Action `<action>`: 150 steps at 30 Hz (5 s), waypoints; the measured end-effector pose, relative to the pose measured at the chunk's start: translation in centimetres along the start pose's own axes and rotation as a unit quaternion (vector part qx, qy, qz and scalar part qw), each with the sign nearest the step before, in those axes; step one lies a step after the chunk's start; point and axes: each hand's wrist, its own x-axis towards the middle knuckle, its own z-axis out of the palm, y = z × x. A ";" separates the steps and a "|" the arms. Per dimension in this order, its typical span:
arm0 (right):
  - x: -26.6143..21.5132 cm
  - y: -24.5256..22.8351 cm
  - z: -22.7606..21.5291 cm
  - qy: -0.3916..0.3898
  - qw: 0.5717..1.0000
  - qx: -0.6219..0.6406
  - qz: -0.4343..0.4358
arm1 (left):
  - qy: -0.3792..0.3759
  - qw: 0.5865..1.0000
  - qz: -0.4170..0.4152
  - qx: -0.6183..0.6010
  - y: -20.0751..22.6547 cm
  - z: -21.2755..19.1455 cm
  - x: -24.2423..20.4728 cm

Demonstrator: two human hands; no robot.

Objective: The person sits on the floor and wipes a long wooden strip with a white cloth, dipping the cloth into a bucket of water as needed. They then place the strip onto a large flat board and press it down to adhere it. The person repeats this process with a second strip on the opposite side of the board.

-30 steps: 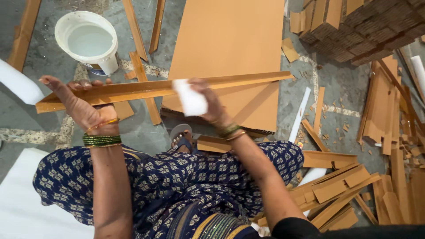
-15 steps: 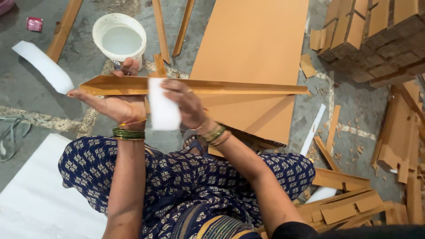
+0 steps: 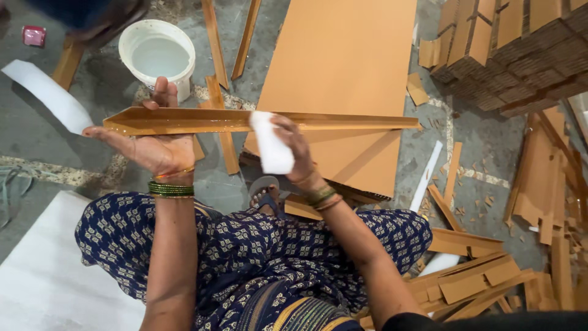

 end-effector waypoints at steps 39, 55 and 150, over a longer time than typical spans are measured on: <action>5.7 4.7 -9.5 -0.161 0.940 0.184 0.240 | -0.314 0.939 -0.127 -0.066 2.5 -0.8 0.5; 15.5 -8.0 6.4 -0.096 0.977 0.188 0.028 | -0.164 0.983 -0.019 -0.078 1.4 -1.6 0.1; -6.6 4.8 -10.9 0.012 0.986 -0.066 0.150 | -0.378 0.926 -0.023 0.017 -1.7 -2.2 0.7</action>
